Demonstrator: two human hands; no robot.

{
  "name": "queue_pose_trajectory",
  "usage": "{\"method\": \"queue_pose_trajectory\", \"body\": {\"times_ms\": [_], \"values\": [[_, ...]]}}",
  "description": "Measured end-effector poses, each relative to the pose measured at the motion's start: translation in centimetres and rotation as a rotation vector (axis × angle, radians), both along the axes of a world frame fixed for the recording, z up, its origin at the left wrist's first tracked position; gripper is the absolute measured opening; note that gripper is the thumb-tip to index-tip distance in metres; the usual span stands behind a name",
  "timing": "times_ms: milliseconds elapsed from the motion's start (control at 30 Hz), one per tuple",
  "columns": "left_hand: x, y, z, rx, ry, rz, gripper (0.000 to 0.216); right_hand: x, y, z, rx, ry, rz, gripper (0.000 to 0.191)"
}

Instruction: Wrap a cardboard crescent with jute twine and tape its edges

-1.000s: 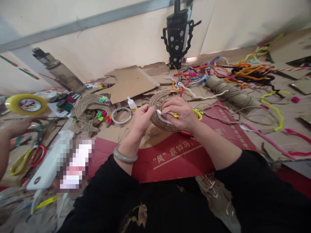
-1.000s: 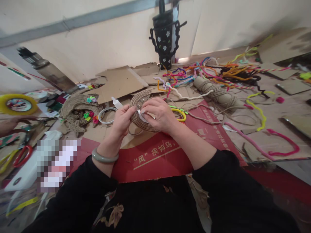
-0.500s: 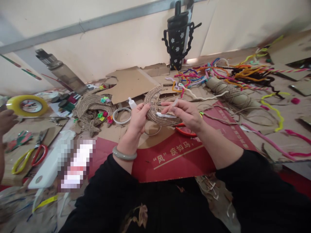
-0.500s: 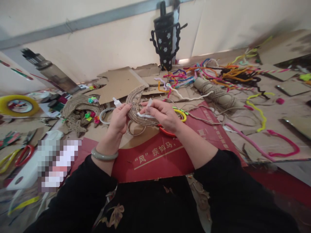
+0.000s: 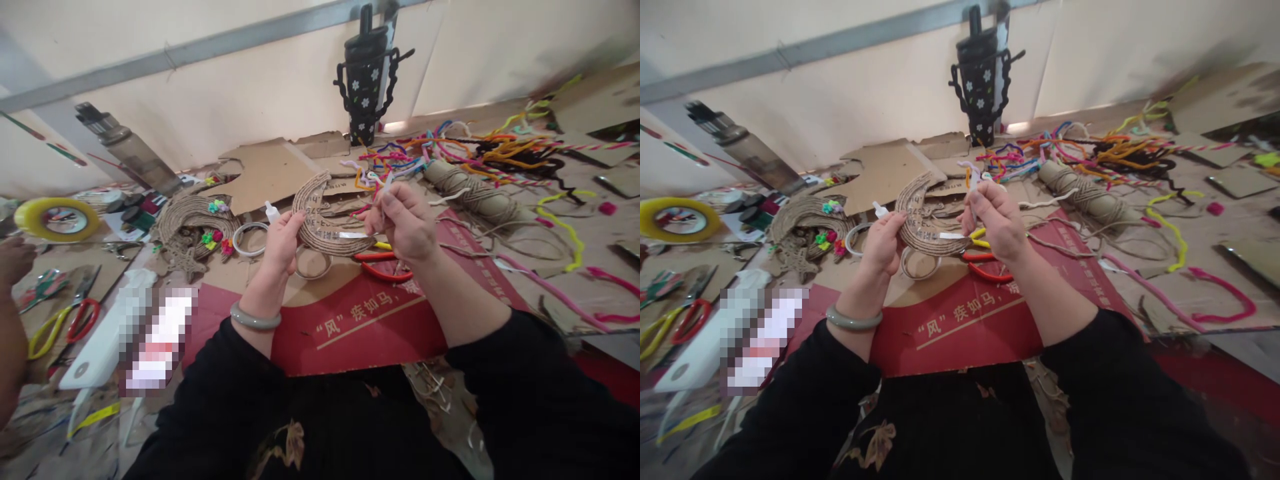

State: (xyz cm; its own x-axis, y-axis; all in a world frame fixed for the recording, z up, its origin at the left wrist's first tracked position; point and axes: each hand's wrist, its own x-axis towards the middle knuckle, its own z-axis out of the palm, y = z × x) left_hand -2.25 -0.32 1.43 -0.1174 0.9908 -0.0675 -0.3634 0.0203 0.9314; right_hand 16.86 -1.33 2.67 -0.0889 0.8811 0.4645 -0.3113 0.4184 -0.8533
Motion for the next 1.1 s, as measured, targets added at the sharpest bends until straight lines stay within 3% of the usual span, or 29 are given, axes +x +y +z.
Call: {"method": "queue_pose_trajectory", "body": {"times_ms": [300, 400, 533, 700, 767, 933, 1100], "values": [[-0.1, 0.0, 0.1, 0.018, -0.007, -0.014, 0.016, 1.7, -0.6, 2.0, 0.044, 0.057, -0.160, 0.031], [-0.1, -0.1, 0.0, 0.021, -0.020, -0.004, 0.017, 2.9, -0.7, 2.6, 0.072, 0.090, -0.115, 0.028], [0.0, -0.1, 0.1, 0.009, -0.027, 0.001, 0.017, 4.4, -1.3, 2.9, 0.021, 0.002, 0.084, 0.025], [0.1, -0.3, 0.5, 0.003, -0.010, 0.004, 0.014, 4.7, -2.1, 3.1, -0.175, -0.368, 0.596, 0.035], [0.1, -0.3, 0.5, 0.006, -0.011, 0.003, 0.012, 4.4, -2.2, 3.0, -0.206, -0.435, 0.710, 0.036], [-0.1, -0.2, 0.2, 0.028, 0.000, -0.016, 0.010, 4.0, -1.8, 2.5, -0.209, -0.327, 0.533, 0.025], [-0.1, -0.2, 0.3, 0.031, 0.011, -0.005, 0.011, 3.6, -1.3, 2.1, -0.240, -0.237, 0.346, 0.026]]}}
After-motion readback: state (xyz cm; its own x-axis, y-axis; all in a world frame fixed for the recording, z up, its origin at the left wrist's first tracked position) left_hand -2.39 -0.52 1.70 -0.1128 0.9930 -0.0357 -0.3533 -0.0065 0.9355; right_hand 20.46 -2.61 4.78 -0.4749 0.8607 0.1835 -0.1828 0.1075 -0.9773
